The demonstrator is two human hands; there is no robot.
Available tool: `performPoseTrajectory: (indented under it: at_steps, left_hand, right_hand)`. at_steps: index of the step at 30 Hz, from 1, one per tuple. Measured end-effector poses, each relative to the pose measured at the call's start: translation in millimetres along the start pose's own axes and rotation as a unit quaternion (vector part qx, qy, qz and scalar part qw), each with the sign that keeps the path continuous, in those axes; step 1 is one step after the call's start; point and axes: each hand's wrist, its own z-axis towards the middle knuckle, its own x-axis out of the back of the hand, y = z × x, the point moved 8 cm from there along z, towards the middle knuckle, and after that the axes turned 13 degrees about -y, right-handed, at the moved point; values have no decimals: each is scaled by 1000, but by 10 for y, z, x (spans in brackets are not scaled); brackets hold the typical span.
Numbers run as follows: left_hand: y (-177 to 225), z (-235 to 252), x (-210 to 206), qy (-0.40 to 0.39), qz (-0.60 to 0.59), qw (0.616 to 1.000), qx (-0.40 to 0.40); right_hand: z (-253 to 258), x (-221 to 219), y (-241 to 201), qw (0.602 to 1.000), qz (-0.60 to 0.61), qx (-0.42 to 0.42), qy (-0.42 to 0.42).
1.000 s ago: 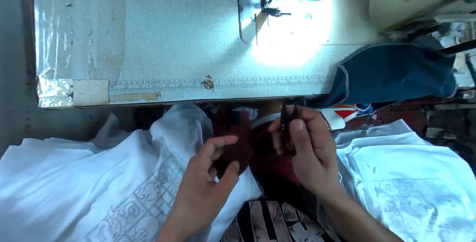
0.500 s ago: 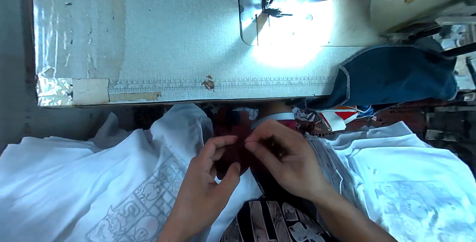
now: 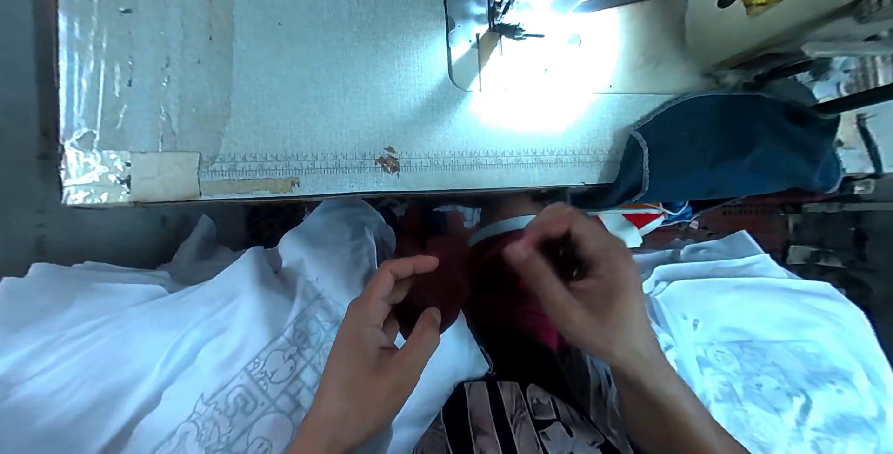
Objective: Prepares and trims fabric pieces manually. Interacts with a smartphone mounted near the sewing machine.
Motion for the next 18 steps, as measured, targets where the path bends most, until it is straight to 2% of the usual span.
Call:
performPoseTrajectory:
  at_steps: [3,7,9,10,14,18]
  left_hand:
    - [-14,-3,-5,0,7,1000,0]
    - [-14,-2,-27,-1,-3,1000,1]
    - [-10,-6,-24,-2,-1,1000,-3]
    - [-1,-9,-10,0,-2,1000,-5]
    - [31,-39,68,-1,-1,1000,-12]
    - [18,-32,84,-3,1,1000,-15]
  right_hand:
    - [-65,-291,-233,995,-61,47,-65]
    - [-75,-571,-355,975,-197,81,-64]
    - [-35,-589,-299,977,-191,67,-66]
    - [-20,-523,-232,984,-163,46,-56]
    - [-13,33,34,992,-104,-6,69]
    - [-33,257,156,994,-66,-22,81]
